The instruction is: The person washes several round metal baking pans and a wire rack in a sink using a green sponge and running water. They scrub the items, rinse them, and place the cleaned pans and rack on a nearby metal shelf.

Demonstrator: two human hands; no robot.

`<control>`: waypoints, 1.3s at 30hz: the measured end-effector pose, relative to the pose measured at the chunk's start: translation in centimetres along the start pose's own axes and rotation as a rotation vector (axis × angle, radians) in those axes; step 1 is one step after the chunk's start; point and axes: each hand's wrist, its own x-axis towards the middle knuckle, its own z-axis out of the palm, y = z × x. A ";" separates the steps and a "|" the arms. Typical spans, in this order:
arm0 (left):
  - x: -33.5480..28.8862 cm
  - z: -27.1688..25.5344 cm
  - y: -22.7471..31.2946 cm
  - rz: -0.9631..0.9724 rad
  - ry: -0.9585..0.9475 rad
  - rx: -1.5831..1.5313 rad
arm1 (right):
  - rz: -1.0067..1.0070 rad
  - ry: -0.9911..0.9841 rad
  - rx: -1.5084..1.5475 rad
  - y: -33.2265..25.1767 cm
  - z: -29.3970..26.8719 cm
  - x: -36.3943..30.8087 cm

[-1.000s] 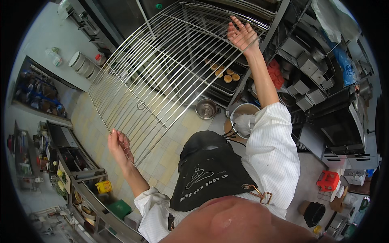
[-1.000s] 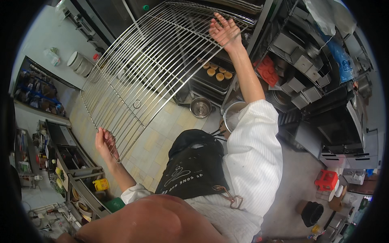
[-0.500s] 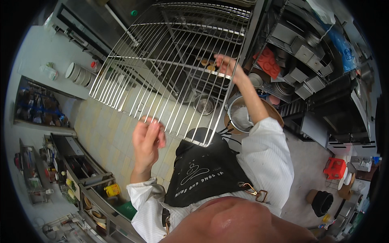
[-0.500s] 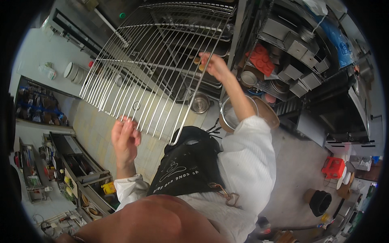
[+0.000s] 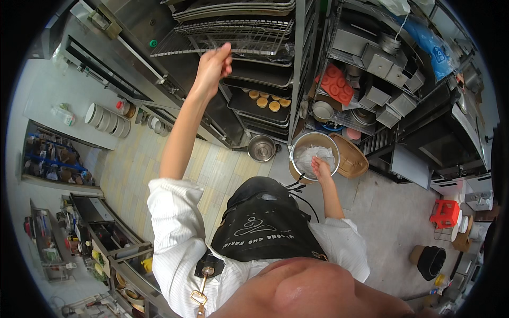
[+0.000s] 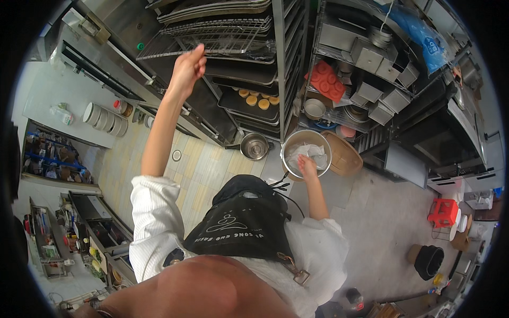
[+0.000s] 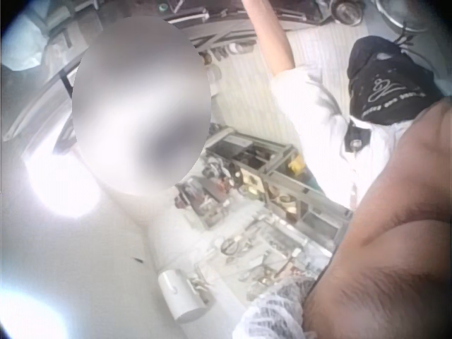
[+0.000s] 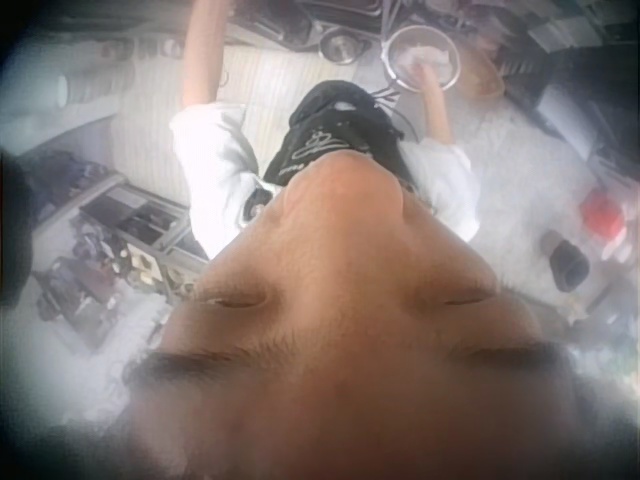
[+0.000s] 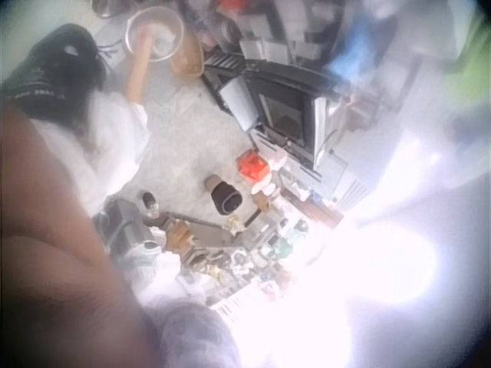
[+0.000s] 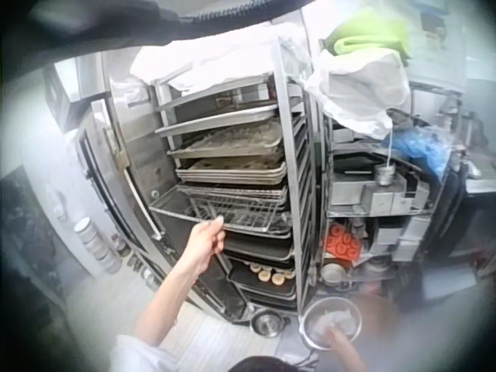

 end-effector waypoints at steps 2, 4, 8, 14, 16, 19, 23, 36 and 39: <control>3.4 1.1 0.8 -0.045 0.009 0.006 | -0.024 0.069 0.061 1.3 -2.6 0.2; 6.8 1.5 0.4 -0.035 -0.007 0.081 | -0.034 0.122 0.046 2.0 -3.9 -0.4; 10.8 1.8 -0.4 0.208 0.176 0.580 | -0.079 0.182 -0.006 3.9 -5.4 -1.0; 8.0 5.7 -2.6 0.406 0.199 0.492 | -0.111 0.124 -0.249 5.3 -7.1 -0.7; 3.5 4.7 -6.5 0.405 -0.092 0.487 | -0.197 -0.029 -0.599 3.9 -9.3 -0.9; -5.3 -5.3 -18.7 0.375 -0.099 0.759 | -0.330 -0.257 -0.882 0.6 -10.2 -3.9; -35.0 -25.1 -39.7 -0.732 0.061 1.433 | -0.049 -0.230 0.075 -2.2 -14.5 -9.8; -73.8 -5.9 -46.7 -1.058 1.500 0.591 | -0.086 -0.742 -2.256 9.9 -0.2 14.6; -61.6 -10.8 -40.1 -0.495 1.375 0.528 | -0.514 -0.775 -2.353 10.5 17.2 15.3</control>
